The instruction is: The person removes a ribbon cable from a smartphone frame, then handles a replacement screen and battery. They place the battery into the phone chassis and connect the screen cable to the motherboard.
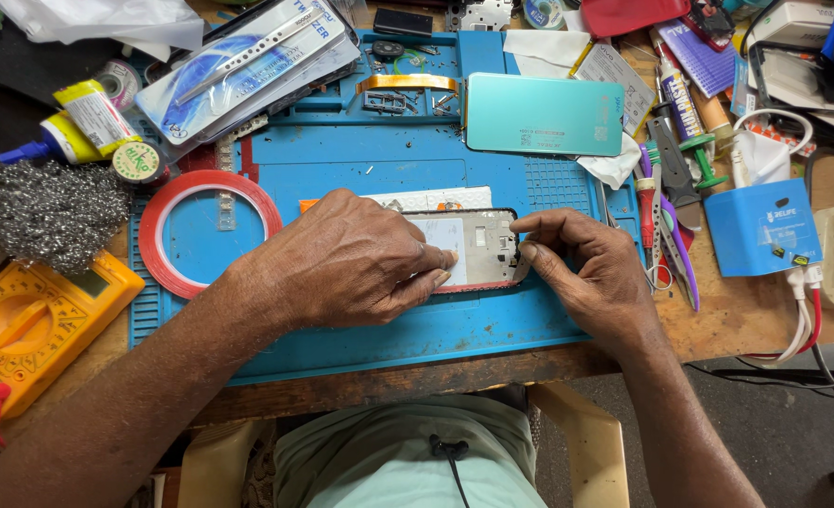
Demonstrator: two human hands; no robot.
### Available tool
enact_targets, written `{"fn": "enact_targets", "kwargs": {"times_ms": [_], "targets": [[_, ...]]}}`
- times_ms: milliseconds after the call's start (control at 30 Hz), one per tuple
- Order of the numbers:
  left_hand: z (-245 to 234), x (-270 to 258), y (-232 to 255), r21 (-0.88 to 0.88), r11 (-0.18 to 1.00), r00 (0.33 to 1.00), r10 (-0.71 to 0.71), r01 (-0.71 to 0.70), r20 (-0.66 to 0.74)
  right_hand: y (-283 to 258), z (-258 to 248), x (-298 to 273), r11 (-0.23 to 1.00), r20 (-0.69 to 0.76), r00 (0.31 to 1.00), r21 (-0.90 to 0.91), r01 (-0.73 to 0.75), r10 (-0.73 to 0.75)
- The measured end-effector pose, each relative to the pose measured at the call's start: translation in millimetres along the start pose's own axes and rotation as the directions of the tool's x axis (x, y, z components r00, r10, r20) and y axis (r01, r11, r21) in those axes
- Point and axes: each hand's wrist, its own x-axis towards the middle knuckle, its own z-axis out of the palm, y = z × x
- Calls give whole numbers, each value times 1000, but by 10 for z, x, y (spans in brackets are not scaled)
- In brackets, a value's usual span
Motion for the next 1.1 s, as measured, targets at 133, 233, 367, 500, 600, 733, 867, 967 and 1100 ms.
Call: {"fn": "enact_targets", "kwargs": {"times_ms": [133,233,367,500,600,733,867,967,1100], "targets": [[4,0,-5,8,1000,1000,8,-8,-3,7,6,5,999,6,1000,31,13,-13],[6,-1,-5,19,1000,1000,1,-1,13,14,13,4,1000,-8,1000,0,-20,20],[6,3,-3,14,1000,1000,5,-5,-4,24,9,0,1000,-6,1000,2,-9,9],[0,1,2,20,1000,1000,4,-4,8,24,14,4,1000,-8,1000,7,-7,7],[-7,-7,3,15,1000,1000,2,-2,2,26,20,8,1000,-12,1000,7,-21,21],[-4,-4,2,10,1000,1000,11,-11,-8,35,21,4,1000,-20,999,-5,-25,25],[3,-2,-5,29,999,1000,14,-14,-2,40,21,1,1000,-20,1000,26,7,-6],[15,-4,-10,11,1000,999,26,-26,-28,47,24,-12,1000,-30,1000,14,6,-6],[13,-11,-15,14,999,998,39,-39,-47,42,37,-39,999,-67,997,-3,40,-40]]}}
